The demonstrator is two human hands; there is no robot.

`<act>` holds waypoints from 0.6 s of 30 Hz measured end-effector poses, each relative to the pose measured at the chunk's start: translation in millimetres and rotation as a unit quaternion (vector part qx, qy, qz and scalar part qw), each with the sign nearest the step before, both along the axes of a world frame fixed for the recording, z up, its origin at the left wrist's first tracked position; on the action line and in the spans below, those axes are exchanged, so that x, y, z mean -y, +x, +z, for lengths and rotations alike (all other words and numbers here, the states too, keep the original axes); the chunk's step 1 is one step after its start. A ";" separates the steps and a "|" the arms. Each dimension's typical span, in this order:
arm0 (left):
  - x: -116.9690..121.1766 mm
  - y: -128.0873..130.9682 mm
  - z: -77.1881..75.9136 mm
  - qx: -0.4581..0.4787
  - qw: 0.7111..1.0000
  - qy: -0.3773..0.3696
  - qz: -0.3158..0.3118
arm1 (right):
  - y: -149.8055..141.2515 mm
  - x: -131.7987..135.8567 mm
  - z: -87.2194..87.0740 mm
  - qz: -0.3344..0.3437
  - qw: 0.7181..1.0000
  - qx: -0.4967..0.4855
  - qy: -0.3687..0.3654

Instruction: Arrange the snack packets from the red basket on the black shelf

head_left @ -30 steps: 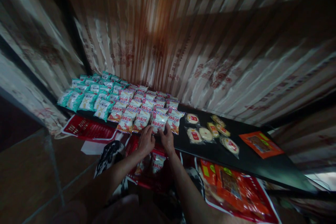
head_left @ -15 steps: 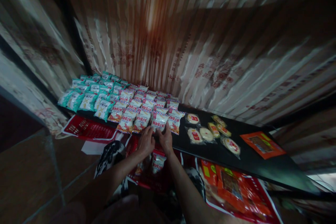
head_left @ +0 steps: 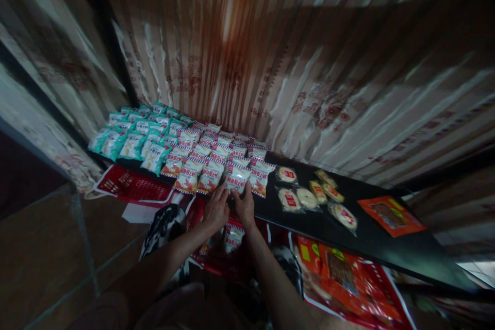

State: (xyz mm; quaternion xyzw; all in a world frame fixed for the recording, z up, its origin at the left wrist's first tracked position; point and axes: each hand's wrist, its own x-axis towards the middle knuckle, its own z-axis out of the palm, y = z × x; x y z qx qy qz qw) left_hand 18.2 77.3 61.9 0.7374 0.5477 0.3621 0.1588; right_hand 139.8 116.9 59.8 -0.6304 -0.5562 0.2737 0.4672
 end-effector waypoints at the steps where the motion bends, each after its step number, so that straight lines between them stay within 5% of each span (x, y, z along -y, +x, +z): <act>1: 0.8 -0.5 0.1 -0.003 1.000 0.006 -0.001 | -0.1 0.8 -1.2 -0.004 1.000 0.001 -0.002; 10: 3.4 0.9 -0.7 -0.026 1.000 0.005 -0.015 | -2.4 2.0 -3.3 -0.005 1.000 0.007 -0.006; 18: -4.1 -19.1 4.9 -0.058 0.991 0.057 0.105 | -1.2 2.6 -2.2 -0.007 1.000 0.008 -0.011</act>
